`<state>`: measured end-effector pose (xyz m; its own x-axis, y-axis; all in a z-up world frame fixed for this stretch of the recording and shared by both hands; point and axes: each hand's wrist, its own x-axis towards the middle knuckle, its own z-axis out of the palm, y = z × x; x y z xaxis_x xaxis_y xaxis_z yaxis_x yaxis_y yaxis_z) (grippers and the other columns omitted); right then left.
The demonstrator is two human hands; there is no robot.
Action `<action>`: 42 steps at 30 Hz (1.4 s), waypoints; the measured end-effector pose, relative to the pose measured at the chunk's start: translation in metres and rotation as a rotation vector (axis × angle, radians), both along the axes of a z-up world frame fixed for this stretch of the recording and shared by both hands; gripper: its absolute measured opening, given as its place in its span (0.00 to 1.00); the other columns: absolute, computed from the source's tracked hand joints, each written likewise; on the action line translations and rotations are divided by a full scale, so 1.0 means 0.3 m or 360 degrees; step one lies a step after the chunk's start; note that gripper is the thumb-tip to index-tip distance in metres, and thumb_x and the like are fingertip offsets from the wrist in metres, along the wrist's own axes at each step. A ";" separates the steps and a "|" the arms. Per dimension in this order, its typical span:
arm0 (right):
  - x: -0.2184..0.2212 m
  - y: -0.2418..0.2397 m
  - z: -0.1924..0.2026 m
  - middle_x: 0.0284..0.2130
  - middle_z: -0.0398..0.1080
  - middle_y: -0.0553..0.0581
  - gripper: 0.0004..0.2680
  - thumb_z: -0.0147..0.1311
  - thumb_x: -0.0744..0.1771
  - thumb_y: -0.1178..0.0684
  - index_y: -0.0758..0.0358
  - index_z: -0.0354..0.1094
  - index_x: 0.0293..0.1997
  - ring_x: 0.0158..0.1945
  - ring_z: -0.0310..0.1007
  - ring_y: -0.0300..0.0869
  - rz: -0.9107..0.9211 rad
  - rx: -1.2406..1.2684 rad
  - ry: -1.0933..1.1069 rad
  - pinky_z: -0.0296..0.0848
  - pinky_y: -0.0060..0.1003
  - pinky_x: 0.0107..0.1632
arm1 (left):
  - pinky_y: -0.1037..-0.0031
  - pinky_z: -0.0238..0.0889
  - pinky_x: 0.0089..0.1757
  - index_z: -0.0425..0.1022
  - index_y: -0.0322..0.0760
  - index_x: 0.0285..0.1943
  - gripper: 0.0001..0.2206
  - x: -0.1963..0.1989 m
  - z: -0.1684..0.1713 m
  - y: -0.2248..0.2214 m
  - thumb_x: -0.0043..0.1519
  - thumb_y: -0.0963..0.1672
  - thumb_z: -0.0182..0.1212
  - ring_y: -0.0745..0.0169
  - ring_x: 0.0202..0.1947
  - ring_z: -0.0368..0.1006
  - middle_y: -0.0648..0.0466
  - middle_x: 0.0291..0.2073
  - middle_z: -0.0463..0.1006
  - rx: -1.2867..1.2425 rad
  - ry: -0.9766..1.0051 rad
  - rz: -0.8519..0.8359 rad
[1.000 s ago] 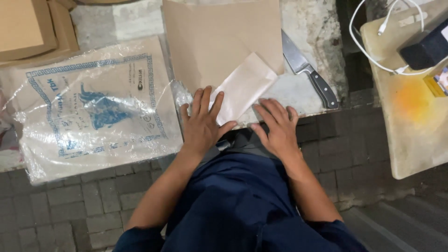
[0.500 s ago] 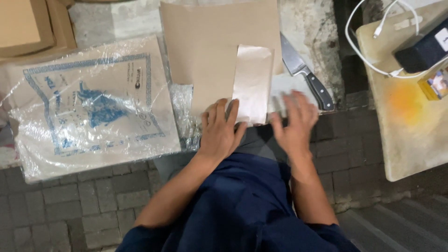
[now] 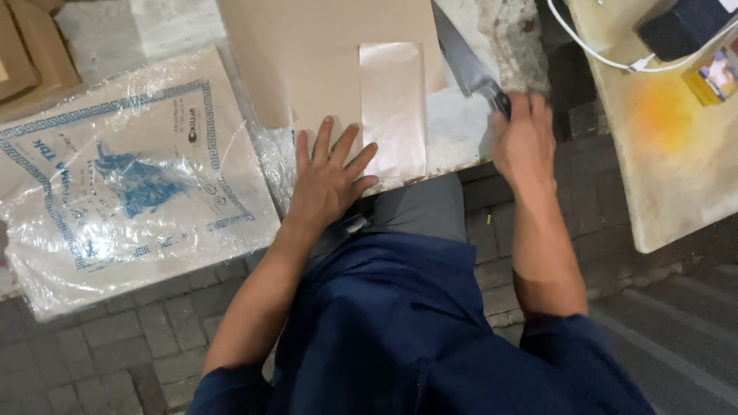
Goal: Assembling cardboard food containers and cutting paper liners using a knife in a bakery production area.
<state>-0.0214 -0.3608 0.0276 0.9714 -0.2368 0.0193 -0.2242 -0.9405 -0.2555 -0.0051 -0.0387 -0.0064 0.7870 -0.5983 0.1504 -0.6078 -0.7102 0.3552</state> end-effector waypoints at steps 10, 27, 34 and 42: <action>-0.658 -0.046 -0.159 0.27 0.72 0.63 0.06 0.51 0.68 0.53 0.65 0.70 0.42 0.33 0.73 0.48 -0.0082 0.1348 0.0169 0.70 0.46 0.43 | 0.46 0.58 0.53 0.70 0.47 0.63 0.22 0.089 -0.066 -0.042 0.65 0.55 0.54 0.40 0.63 0.63 0.47 0.58 0.71 -0.0033 -0.0584 -0.0400; -0.794 -0.023 -0.221 0.12 0.67 0.56 0.09 0.50 0.68 0.53 0.64 0.66 0.28 0.15 0.66 0.40 -0.0061 0.1977 0.0658 0.68 0.35 0.24 | 0.48 0.57 0.52 0.75 0.42 0.59 0.20 0.031 0.003 -0.109 0.63 0.53 0.61 0.40 0.60 0.65 0.45 0.56 0.74 -0.0017 -0.0576 -0.0235; -0.790 -0.019 -0.221 0.13 0.68 0.57 0.08 0.50 0.68 0.53 0.64 0.67 0.29 0.15 0.67 0.41 -0.0092 0.1957 0.0715 0.69 0.36 0.24 | 0.47 0.55 0.53 0.75 0.43 0.58 0.20 0.027 -0.012 -0.113 0.63 0.53 0.61 0.41 0.61 0.65 0.46 0.56 0.74 -0.0032 -0.0553 -0.0201; -0.797 -0.012 -0.207 0.12 0.68 0.57 0.08 0.50 0.68 0.53 0.63 0.66 0.29 0.15 0.68 0.41 -0.0125 0.1979 0.0704 0.69 0.35 0.23 | 0.47 0.54 0.54 0.75 0.43 0.59 0.20 0.021 -0.006 -0.114 0.63 0.53 0.60 0.42 0.62 0.64 0.47 0.56 0.74 -0.0049 -0.0503 -0.0182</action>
